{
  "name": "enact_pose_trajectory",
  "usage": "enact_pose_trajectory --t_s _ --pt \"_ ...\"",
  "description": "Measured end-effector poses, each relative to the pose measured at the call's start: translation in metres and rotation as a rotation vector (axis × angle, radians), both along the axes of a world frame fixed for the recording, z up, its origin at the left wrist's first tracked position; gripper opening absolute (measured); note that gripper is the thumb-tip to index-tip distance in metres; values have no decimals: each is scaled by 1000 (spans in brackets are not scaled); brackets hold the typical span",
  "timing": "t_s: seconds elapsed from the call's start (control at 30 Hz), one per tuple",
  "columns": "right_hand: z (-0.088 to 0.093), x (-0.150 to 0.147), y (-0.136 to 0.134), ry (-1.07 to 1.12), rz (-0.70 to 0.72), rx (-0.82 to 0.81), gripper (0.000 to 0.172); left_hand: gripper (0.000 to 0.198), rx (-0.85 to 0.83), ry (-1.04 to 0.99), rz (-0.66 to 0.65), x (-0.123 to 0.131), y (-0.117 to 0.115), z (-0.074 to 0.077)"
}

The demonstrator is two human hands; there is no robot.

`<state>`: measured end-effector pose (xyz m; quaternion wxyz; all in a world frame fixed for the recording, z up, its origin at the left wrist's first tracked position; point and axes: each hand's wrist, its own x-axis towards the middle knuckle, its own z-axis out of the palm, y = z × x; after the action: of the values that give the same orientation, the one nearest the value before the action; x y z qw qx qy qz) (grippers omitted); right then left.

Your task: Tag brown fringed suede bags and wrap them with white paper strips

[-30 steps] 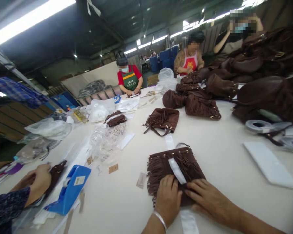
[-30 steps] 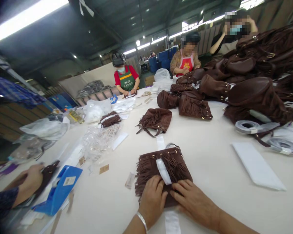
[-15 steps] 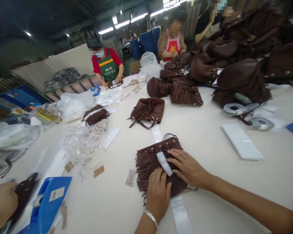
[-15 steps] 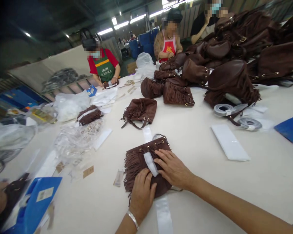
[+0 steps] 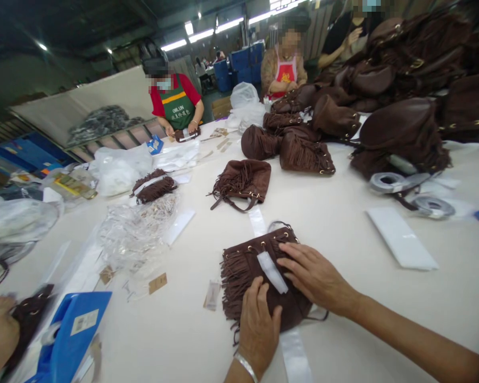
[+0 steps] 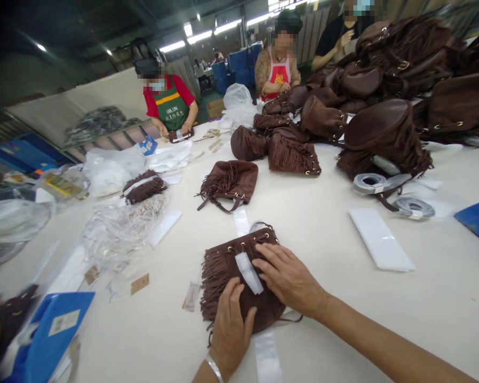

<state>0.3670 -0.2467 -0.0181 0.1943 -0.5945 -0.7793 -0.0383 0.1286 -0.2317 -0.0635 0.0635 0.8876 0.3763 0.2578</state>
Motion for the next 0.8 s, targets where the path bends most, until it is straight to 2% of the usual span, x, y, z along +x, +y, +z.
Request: enact_pose_trajectory --t_s 0.03,0.07,0.13,0.2,0.23,0.27,0.33,0.4,0.43,0.6,0.7,0.8 --pt "-6 0 -2 -26 53 -32 32 51 3 -11 8 0 0 1" --pt "-12 3 -5 -42 43 -51 31 55 4 -9 1 0 0 1" --pt "-16 14 -12 -40 -120 -31 30 61 9 28 -45 0 0 4" --pt "-9 19 -14 -13 -272 18 31 65 16 87 -82 0 2 7" --pt "-2 18 -13 -1 -272 32 32 66 20 111 -90 1 3 9" --pt "5 13 -9 8 -203 26 34 66 22 127 -87 1 3 9" --pt "15 -1 4 16 57 -46 40 66 14 145 -66 1 4 10" --pt "15 -14 18 20 268 -130 46 64 4 150 -50 1 4 7" --pt "11 -19 25 24 310 -156 48 64 1 152 -46 1 3 6" --pt "-16 -28 39 30 225 -130 42 63 7 138 -11 1 2 -4" --pt "-21 -36 45 50 144 -133 38 60 22 82 -14 1 3 -6" --pt "-22 -45 52 137 107 -159 31 57 23 79 -73 1 6 -4"
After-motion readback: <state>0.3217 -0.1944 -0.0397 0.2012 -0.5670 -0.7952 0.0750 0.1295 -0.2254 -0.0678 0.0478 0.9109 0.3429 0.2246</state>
